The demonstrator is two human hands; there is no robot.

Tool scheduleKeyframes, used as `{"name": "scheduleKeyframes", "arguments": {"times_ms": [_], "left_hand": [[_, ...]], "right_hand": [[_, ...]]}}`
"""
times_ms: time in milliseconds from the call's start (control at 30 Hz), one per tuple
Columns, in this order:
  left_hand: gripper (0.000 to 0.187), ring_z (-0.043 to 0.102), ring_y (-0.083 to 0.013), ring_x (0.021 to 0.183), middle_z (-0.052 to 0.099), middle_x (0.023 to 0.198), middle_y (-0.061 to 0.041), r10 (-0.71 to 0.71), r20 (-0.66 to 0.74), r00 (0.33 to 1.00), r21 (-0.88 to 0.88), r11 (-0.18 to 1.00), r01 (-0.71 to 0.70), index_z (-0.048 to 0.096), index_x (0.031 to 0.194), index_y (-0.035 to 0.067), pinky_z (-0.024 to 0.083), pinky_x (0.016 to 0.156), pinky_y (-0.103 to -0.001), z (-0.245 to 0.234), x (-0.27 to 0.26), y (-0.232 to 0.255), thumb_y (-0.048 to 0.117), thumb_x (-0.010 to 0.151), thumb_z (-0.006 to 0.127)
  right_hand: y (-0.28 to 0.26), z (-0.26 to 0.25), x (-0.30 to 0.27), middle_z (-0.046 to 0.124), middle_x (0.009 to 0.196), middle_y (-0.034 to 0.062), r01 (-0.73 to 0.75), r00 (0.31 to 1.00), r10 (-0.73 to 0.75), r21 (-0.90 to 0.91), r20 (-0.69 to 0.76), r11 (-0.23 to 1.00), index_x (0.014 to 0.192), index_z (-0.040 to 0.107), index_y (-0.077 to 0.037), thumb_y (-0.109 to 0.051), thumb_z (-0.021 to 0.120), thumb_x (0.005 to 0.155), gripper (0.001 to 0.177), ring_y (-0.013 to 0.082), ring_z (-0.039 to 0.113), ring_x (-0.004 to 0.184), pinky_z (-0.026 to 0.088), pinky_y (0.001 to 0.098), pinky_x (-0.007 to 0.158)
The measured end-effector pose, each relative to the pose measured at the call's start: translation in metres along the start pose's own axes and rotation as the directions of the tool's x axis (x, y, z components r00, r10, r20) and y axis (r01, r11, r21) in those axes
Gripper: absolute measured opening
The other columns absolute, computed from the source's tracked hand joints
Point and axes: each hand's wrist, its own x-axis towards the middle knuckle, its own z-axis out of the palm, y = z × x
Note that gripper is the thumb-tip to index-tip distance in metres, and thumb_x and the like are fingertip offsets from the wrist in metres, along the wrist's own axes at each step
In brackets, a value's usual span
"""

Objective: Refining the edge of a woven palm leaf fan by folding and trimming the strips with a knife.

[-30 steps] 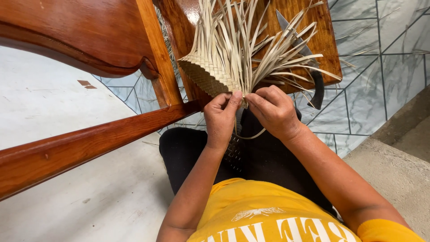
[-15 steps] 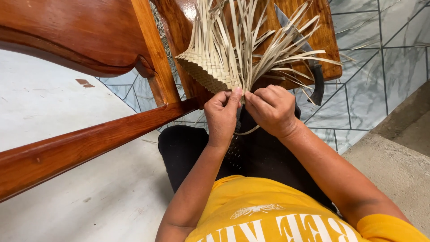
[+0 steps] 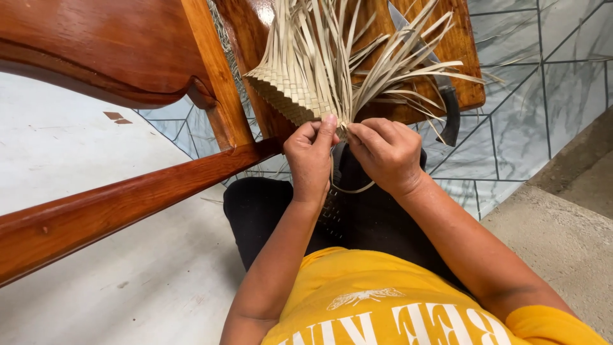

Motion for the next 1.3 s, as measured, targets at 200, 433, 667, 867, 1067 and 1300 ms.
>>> {"name": "scheduleKeyframes", "arguments": {"times_ms": [200,433,667,867,1067,1300], "left_hand": [[0.034,0.043,-0.0039,0.058,0.056,0.051,-0.001,-0.01,0.008,1.0,0.012,1.0,0.01,0.07,0.066,0.006,0.037,0.054,-0.024,-0.001,-0.002,0.001,0.02,0.096,0.078],[0.033,0.045,-0.0051,0.054,0.057,0.05,-0.002,-0.08,0.008,0.997,0.005,0.997,0.08,0.07,0.066,0.007,0.038,0.052,-0.022,0.002,-0.007,-0.012,0.02,0.095,0.079],[0.029,0.06,-0.0077,0.062,0.066,0.06,-0.008,-0.084,0.042,0.996,-0.084,0.993,0.087,0.072,0.075,0.004,0.051,0.059,-0.024,0.001,-0.004,-0.014,0.021,0.098,0.078],[0.02,0.061,-0.0058,0.072,0.071,0.064,-0.006,0.029,0.128,0.991,0.16,0.986,-0.05,0.079,0.083,0.008,0.055,0.062,-0.03,-0.012,-0.004,0.003,0.022,0.097,0.08],[0.022,0.055,-0.0057,0.071,0.071,0.063,-0.007,0.01,0.089,0.996,0.14,0.99,-0.022,0.079,0.082,0.006,0.053,0.062,-0.03,-0.006,-0.008,-0.01,0.02,0.098,0.076],[0.023,0.056,-0.0086,0.069,0.07,0.063,-0.009,-0.012,0.034,0.999,0.082,0.997,0.009,0.077,0.079,0.003,0.053,0.064,-0.032,-0.006,-0.006,0.0,0.017,0.098,0.076]], "right_hand": [[0.0,0.001,0.006,0.067,0.083,0.0027,0.021,1.0,-0.021,-0.008,-0.019,1.0,0.094,0.078,-0.011,-0.015,0.08,0.099,0.006,0.0206,0.063,0.06,0.053,0.032,0.058],[0.003,0.007,0.001,0.066,0.079,0.003,0.027,0.999,-0.027,-0.008,-0.024,1.0,0.092,0.077,-0.01,-0.012,0.079,0.096,0.006,0.0204,0.061,0.058,0.053,0.0321,0.056],[0.003,0.005,0.0,0.066,0.079,0.003,0.02,1.0,-0.02,-0.008,-0.018,1.0,0.09,0.076,-0.011,-0.009,0.08,0.093,0.006,0.021,0.062,0.059,0.052,0.0323,0.057],[0.001,0.002,0.005,0.065,0.077,0.004,0.014,0.999,-0.014,-0.001,-0.032,1.0,0.087,0.075,-0.009,-0.008,0.081,0.093,0.008,0.0218,0.061,0.058,0.052,0.0326,0.056],[0.0,0.002,0.008,0.065,0.077,0.004,0.039,0.999,-0.039,-0.021,-0.032,0.999,0.088,0.074,-0.009,-0.006,0.08,0.092,0.008,0.0217,0.063,0.058,0.053,0.0329,0.057],[-0.007,-0.006,0.013,0.067,0.079,0.0069,0.073,0.997,-0.073,0.009,0.015,0.997,0.09,0.074,-0.006,-0.008,0.079,0.094,0.007,0.0242,0.064,0.06,0.054,0.0352,0.057]]}}
